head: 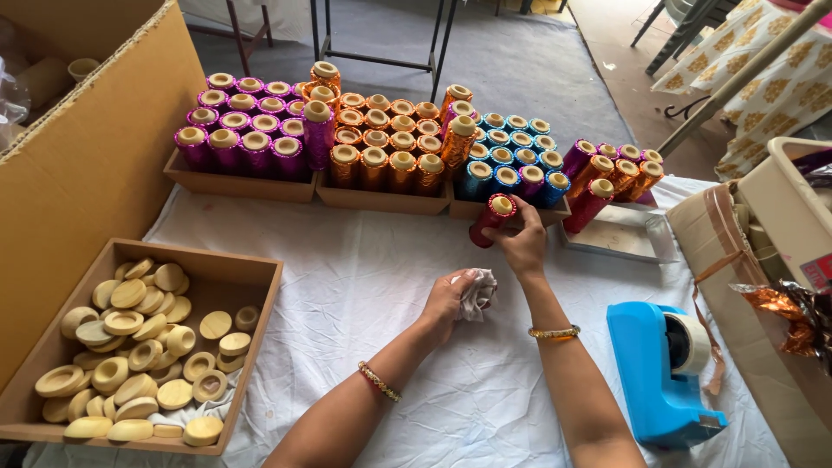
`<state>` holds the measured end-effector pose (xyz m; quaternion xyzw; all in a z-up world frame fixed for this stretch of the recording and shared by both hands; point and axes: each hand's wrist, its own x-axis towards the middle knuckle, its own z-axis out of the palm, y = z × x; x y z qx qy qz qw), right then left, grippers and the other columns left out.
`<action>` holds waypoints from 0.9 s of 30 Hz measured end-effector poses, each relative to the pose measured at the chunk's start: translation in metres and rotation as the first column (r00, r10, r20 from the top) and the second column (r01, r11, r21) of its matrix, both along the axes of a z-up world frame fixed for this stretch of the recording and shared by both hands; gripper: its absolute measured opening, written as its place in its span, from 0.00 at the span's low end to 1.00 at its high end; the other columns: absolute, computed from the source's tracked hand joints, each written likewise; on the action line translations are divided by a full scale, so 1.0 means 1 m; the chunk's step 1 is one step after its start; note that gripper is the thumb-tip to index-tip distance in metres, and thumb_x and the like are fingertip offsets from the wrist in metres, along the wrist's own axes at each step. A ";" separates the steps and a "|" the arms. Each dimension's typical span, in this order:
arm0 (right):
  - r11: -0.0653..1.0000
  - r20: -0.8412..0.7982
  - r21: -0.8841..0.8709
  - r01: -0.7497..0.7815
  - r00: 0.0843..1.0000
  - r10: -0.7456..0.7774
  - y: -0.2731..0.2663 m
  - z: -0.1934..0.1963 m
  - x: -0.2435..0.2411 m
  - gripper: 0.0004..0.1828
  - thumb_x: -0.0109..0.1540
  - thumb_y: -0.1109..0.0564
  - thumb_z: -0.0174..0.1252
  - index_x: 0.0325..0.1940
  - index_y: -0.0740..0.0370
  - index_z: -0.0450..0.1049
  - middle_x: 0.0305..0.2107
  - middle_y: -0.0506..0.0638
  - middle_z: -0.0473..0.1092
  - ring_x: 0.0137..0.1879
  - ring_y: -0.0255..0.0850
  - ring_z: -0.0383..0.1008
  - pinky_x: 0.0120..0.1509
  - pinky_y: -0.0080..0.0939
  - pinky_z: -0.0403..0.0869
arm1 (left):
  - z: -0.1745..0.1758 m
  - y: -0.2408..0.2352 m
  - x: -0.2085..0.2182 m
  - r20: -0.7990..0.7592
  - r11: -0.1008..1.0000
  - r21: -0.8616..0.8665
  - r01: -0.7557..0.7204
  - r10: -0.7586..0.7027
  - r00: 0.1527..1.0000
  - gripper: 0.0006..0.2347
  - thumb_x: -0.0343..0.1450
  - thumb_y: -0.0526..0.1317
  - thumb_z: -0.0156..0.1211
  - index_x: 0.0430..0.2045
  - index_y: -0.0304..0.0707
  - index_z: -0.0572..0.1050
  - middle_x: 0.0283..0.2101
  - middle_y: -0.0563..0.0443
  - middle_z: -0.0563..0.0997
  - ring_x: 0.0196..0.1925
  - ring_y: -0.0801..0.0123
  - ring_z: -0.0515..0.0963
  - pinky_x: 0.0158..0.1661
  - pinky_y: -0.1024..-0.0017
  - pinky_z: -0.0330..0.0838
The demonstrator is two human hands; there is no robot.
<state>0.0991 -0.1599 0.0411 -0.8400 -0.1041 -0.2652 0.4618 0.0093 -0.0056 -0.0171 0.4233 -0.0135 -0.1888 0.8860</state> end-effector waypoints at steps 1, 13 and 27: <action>1.000 0.001 0.001 0.008 1.000 -0.008 0.001 0.000 0.002 0.43 0.44 0.58 0.79 0.62 0.63 0.72 0.53 0.52 0.74 0.57 0.43 0.77 0.61 0.42 0.77 | 0.001 0.001 0.000 0.001 1.000 0.001 0.008 -0.008 1.000 0.14 0.79 0.44 0.49 0.44 0.31 0.78 0.37 0.49 0.83 0.33 0.73 0.81 0.36 0.72 0.79; 1.000 -0.044 0.012 -0.025 0.999 0.026 -0.004 0.001 0.002 0.36 0.45 0.56 0.79 0.55 0.64 0.76 0.46 0.50 0.79 0.51 0.39 0.81 0.57 0.38 0.80 | 0.013 0.004 -0.005 -0.049 0.997 0.068 0.028 -0.024 0.999 0.14 0.78 0.45 0.48 0.44 0.35 0.78 0.35 0.49 0.84 0.31 0.72 0.82 0.30 0.72 0.77; 0.882 0.063 0.125 0.455 0.883 -0.465 -0.203 0.069 0.027 0.34 0.42 0.57 0.82 0.49 0.65 0.79 0.41 0.53 0.81 0.46 0.41 0.83 0.54 0.41 0.81 | 0.014 0.003 -0.003 -0.020 0.997 0.071 0.017 -0.016 1.000 0.14 0.77 0.44 0.48 0.43 0.32 0.78 0.39 0.47 0.85 0.36 0.73 0.83 0.38 0.74 0.79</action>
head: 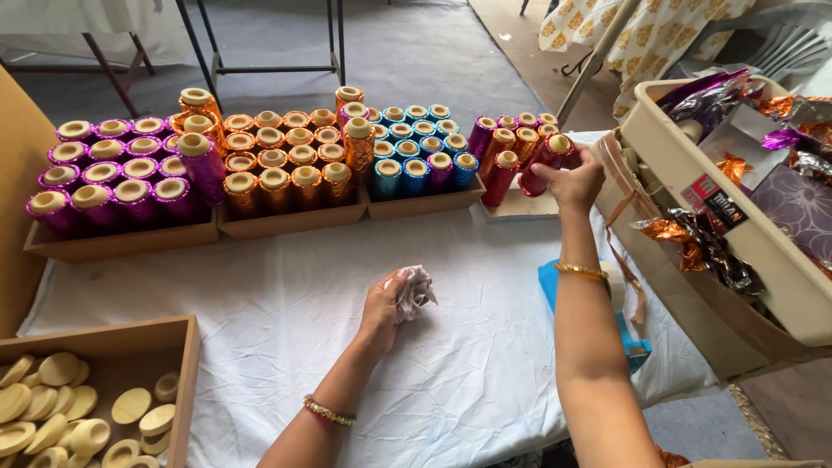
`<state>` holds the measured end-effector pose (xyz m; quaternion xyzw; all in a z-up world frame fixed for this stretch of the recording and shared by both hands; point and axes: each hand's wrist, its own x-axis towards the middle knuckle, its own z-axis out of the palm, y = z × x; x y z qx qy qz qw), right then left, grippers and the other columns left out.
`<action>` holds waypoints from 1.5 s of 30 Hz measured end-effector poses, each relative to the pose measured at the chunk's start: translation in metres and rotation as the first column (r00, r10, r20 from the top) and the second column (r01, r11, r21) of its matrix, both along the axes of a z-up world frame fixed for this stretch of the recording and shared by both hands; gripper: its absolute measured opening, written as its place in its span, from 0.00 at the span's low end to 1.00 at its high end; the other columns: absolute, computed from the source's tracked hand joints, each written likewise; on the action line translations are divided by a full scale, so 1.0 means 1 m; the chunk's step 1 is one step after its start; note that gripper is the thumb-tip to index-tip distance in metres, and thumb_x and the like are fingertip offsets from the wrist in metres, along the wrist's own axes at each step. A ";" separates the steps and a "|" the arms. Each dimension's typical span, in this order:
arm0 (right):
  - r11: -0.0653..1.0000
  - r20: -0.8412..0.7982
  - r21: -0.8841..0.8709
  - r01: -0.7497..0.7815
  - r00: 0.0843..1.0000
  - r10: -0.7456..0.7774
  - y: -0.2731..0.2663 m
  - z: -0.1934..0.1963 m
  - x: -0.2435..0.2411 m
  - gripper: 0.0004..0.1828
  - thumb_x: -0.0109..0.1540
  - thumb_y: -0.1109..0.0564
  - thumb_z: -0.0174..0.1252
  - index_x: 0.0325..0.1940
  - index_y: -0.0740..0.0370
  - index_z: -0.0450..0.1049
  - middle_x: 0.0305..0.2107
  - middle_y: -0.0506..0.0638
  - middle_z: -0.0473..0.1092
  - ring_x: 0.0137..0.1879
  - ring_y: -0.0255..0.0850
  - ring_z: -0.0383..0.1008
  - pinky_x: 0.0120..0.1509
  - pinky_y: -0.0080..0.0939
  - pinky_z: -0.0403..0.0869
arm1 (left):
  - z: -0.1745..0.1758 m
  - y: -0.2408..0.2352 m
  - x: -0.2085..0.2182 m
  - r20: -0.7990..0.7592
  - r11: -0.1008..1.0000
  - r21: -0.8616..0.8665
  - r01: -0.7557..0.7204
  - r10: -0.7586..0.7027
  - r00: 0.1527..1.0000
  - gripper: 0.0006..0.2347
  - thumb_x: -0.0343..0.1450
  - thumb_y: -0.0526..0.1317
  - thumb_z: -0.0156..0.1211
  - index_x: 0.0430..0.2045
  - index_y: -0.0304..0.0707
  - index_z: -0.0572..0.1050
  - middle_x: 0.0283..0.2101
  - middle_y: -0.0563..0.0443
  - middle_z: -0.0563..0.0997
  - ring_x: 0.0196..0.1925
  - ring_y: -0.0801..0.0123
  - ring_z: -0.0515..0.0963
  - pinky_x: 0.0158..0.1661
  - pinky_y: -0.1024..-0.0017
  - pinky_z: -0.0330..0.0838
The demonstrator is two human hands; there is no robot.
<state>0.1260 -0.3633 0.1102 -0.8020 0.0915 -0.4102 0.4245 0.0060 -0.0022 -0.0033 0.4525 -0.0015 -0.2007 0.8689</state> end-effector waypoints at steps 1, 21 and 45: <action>1.000 0.002 0.000 0.002 1.000 -0.002 -0.006 -0.009 0.007 0.34 0.42 0.57 0.82 0.49 0.65 0.79 0.41 0.53 0.81 0.46 0.41 0.83 0.54 0.41 0.81 | -0.003 0.000 0.000 0.002 1.000 0.000 0.002 -0.002 1.000 0.14 0.77 0.44 0.48 0.43 0.32 0.78 0.39 0.47 0.85 0.36 0.73 0.83 0.38 0.74 0.79; 0.956 -0.224 0.282 0.077 0.975 -0.012 -0.017 -0.088 0.073 0.40 0.39 0.65 0.77 0.55 0.62 0.75 0.44 0.50 0.80 0.48 0.39 0.80 0.53 0.40 0.79 | 0.018 0.003 -0.004 -0.032 0.999 0.038 0.025 -0.024 0.999 0.15 0.77 0.46 0.47 0.43 0.34 0.79 0.40 0.48 0.85 0.39 0.73 0.83 0.41 0.72 0.79; 0.975 0.308 -0.099 0.199 0.938 -0.160 0.067 0.060 -0.019 0.42 0.51 0.74 0.59 0.70 0.57 0.65 0.59 0.60 0.67 0.65 0.51 0.67 0.66 0.49 0.71 | 0.012 0.002 -0.004 0.016 0.999 0.018 0.035 -0.035 0.999 0.16 0.77 0.46 0.48 0.44 0.33 0.78 0.40 0.47 0.85 0.39 0.72 0.83 0.42 0.71 0.79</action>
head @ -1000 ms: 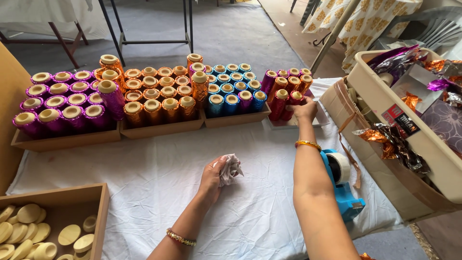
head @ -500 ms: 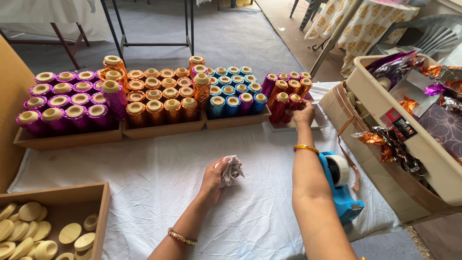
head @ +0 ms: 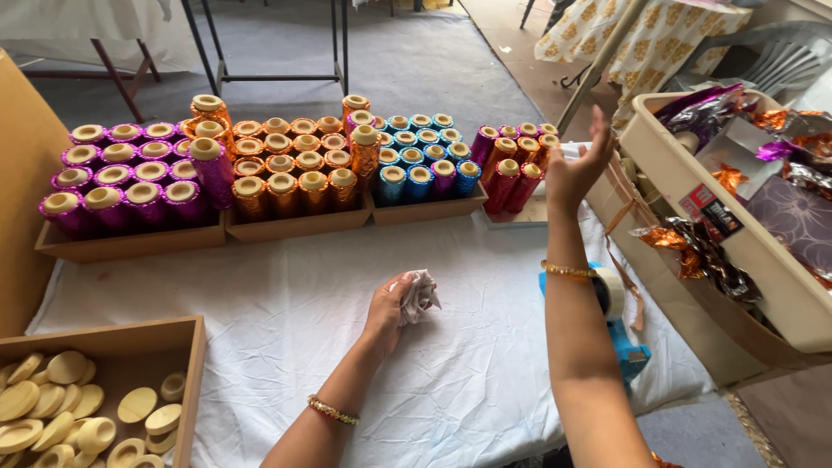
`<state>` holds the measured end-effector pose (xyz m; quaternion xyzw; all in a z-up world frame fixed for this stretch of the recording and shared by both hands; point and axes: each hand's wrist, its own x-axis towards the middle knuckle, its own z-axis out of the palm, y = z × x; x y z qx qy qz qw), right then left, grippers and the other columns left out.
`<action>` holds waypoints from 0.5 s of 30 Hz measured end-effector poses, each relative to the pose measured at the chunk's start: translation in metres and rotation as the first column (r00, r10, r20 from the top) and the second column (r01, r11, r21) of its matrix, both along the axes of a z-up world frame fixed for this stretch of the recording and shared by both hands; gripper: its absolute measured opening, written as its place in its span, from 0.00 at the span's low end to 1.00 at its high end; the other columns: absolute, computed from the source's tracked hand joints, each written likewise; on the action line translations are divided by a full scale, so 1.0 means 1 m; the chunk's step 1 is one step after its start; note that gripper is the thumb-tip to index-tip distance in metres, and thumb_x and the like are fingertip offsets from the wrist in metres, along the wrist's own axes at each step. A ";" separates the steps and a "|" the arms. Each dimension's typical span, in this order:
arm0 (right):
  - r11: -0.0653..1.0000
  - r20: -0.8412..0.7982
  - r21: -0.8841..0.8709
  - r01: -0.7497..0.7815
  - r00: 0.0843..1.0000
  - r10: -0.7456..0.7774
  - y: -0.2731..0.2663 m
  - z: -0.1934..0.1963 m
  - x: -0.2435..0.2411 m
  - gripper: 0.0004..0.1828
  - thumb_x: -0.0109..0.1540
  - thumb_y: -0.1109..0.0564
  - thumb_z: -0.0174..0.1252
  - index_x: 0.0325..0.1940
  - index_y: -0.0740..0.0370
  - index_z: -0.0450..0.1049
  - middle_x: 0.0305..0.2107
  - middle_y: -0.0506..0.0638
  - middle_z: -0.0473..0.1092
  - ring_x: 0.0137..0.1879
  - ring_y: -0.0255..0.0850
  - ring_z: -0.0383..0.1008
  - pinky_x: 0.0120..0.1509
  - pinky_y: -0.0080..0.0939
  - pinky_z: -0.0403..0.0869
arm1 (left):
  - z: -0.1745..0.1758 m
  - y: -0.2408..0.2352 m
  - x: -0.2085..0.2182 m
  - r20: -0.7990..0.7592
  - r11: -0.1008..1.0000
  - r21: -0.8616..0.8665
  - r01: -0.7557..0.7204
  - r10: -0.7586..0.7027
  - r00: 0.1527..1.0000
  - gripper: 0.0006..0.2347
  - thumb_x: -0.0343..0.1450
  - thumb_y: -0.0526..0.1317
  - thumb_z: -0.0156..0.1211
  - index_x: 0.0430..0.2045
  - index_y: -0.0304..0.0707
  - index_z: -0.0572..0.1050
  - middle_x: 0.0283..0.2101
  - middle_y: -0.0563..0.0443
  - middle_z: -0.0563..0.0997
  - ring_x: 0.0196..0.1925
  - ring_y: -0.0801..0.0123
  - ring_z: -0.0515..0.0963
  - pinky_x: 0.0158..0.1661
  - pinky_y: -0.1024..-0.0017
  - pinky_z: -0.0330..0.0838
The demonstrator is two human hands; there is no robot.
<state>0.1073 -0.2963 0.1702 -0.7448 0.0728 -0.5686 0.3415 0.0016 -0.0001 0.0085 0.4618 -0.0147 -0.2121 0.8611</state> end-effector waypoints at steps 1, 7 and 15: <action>1.000 0.002 0.000 0.005 1.000 -0.005 0.014 0.008 -0.012 0.42 0.51 0.74 0.59 0.70 0.57 0.65 0.59 0.60 0.67 0.65 0.51 0.67 0.66 0.49 0.71 | -0.001 0.000 0.001 0.002 1.000 0.000 0.005 -0.005 1.000 0.16 0.77 0.46 0.48 0.44 0.33 0.78 0.40 0.47 0.85 0.39 0.72 0.83 0.42 0.71 0.79; 0.794 -0.204 0.131 -0.594 0.768 0.608 0.072 -0.050 -0.059 0.03 0.67 0.65 0.62 0.41 0.61 0.77 0.49 0.51 0.80 0.41 0.42 0.77 0.44 0.39 0.75 | -0.010 0.001 0.003 -0.027 1.000 -0.006 -0.011 0.011 1.000 0.16 0.78 0.47 0.46 0.43 0.32 0.77 0.40 0.45 0.84 0.37 0.68 0.82 0.39 0.69 0.79; 0.352 -0.681 -0.370 -0.860 0.509 0.526 0.168 -0.132 -0.153 0.36 0.54 0.67 0.66 0.68 0.70 0.70 0.68 0.62 0.64 0.75 0.53 0.61 0.78 0.51 0.63 | -0.007 0.010 0.002 -0.282 0.952 -0.170 -0.257 0.203 0.938 0.17 0.78 0.48 0.43 0.38 0.33 0.75 0.33 0.43 0.83 0.32 0.62 0.84 0.31 0.66 0.80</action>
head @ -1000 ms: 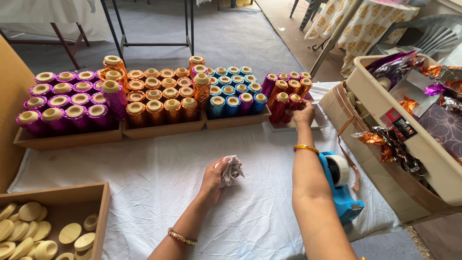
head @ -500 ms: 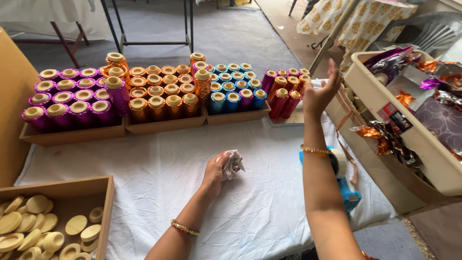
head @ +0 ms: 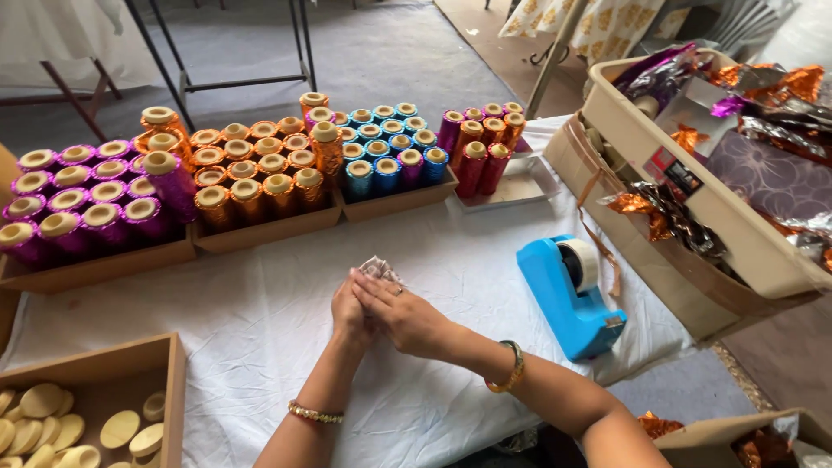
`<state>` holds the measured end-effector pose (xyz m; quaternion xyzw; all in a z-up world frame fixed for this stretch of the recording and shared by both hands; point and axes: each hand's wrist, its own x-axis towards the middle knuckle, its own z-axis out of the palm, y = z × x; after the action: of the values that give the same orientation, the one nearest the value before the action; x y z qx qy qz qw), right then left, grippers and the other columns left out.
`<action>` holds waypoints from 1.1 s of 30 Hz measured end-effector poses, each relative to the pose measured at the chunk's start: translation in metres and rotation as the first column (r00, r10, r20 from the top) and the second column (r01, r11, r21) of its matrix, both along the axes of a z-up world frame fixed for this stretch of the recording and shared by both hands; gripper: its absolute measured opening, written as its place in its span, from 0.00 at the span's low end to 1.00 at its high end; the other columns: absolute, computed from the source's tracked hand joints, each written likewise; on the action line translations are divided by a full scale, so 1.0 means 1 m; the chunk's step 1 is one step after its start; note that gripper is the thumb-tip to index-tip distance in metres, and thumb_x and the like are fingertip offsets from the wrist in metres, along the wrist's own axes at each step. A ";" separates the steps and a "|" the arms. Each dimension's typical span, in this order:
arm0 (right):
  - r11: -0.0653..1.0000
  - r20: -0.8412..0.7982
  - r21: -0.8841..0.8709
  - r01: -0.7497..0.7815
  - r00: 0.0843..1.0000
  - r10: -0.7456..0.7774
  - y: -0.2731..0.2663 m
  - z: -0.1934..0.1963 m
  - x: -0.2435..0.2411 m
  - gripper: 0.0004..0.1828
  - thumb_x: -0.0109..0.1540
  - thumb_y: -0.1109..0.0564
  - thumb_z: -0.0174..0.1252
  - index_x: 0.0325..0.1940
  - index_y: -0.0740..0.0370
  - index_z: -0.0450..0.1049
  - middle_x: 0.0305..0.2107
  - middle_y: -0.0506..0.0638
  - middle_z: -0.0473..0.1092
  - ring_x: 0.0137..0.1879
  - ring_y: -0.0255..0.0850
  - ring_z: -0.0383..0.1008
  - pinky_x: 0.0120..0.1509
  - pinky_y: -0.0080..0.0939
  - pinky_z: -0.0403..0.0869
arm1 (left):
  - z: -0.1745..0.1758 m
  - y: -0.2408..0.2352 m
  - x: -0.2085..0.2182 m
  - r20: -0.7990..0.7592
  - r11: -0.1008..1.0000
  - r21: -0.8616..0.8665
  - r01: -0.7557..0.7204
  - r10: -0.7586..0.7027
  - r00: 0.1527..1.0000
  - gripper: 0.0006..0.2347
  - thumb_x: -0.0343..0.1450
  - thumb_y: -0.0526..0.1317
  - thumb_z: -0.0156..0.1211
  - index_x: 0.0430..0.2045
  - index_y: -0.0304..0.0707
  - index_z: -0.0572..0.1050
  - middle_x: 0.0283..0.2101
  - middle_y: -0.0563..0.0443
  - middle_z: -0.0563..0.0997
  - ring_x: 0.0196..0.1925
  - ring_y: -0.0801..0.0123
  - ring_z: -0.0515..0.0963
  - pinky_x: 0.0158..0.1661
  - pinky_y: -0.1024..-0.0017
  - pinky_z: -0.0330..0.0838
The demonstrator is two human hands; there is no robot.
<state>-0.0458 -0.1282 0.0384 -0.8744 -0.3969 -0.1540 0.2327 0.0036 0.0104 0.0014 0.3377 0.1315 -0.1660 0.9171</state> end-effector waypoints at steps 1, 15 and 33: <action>1.000 0.002 0.002 0.009 1.000 -0.009 -0.005 0.016 -0.007 0.36 0.54 0.67 0.66 0.68 0.70 0.70 0.68 0.62 0.64 0.75 0.53 0.61 0.78 0.51 0.63 | -0.009 0.000 0.005 0.002 1.000 0.002 0.009 -0.009 1.000 0.17 0.78 0.48 0.43 0.38 0.33 0.75 0.33 0.43 0.83 0.32 0.62 0.84 0.31 0.66 0.80; 0.723 0.647 0.317 0.614 0.417 -0.638 -0.298 0.269 -0.056 0.13 0.67 0.63 0.71 0.54 0.67 0.77 0.49 0.57 0.75 0.59 0.54 0.76 0.68 0.51 0.74 | 0.001 0.021 0.013 0.537 0.607 0.719 -0.338 -0.176 0.825 0.16 0.79 0.47 0.49 0.39 0.36 0.83 0.31 0.52 0.83 0.28 0.77 0.73 0.29 0.77 0.66; 0.029 0.663 -0.037 0.999 0.046 -0.747 -0.448 0.184 -0.089 0.12 0.59 0.67 0.58 0.45 0.58 0.77 0.41 0.50 0.74 0.55 0.49 0.72 0.56 0.53 0.66 | 0.000 0.021 0.013 0.448 0.610 0.764 -0.210 -0.266 0.854 0.15 0.79 0.47 0.49 0.40 0.39 0.82 0.18 0.60 0.71 0.17 0.83 0.62 0.18 0.78 0.51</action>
<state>-0.1346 -0.5760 0.2222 -0.8700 0.2013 -0.3632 -0.2658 0.0161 0.0316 0.0018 0.7405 -0.0672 -0.0078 0.6686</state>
